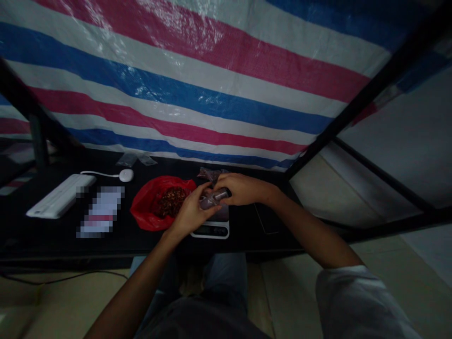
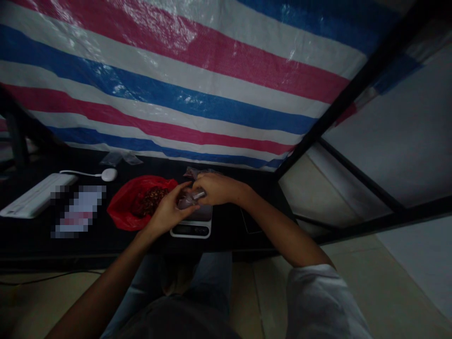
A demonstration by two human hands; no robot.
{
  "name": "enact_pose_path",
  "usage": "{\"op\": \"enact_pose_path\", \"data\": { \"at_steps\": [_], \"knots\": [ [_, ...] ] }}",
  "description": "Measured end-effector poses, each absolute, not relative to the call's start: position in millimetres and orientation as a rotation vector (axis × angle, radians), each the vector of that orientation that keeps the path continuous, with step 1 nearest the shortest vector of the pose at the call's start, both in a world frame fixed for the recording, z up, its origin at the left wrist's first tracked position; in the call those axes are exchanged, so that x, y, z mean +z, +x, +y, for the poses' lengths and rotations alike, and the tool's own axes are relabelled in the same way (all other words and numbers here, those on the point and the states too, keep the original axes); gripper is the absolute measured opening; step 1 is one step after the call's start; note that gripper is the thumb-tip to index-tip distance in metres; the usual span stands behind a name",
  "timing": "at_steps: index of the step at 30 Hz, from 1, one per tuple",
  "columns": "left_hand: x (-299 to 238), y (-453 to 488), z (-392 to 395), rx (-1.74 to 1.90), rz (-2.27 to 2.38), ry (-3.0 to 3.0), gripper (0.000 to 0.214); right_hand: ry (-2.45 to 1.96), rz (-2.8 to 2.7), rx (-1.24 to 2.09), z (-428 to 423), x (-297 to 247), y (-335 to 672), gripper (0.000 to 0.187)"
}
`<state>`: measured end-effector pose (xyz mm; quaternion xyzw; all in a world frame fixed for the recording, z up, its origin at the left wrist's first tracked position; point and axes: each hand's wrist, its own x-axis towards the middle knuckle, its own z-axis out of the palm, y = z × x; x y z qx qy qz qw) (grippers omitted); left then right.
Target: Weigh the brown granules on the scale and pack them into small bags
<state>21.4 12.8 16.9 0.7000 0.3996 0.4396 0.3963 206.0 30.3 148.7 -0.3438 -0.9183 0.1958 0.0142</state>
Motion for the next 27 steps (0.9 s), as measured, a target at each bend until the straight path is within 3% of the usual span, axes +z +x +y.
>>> {"op": "enact_pose_path", "data": {
  "at_steps": [15, 21, 27],
  "knots": [
    [27.9, 17.1, 7.6, 1.093, 0.975, 1.749, 0.069, -1.05, -2.85, 0.547, 32.5, 153.5, 207.9, 0.021],
    [27.5, 18.0, 7.5, 1.1, 0.972, 1.806, 0.066, -0.966, -2.693, 0.645, 25.6, 149.8, 216.3, 0.04],
    [25.8, 1.9, 15.5, 1.193, 0.991, 1.716, 0.061, -1.132, -2.291, 0.831, 15.4, 101.4, 237.6, 0.037]
  ]
}}
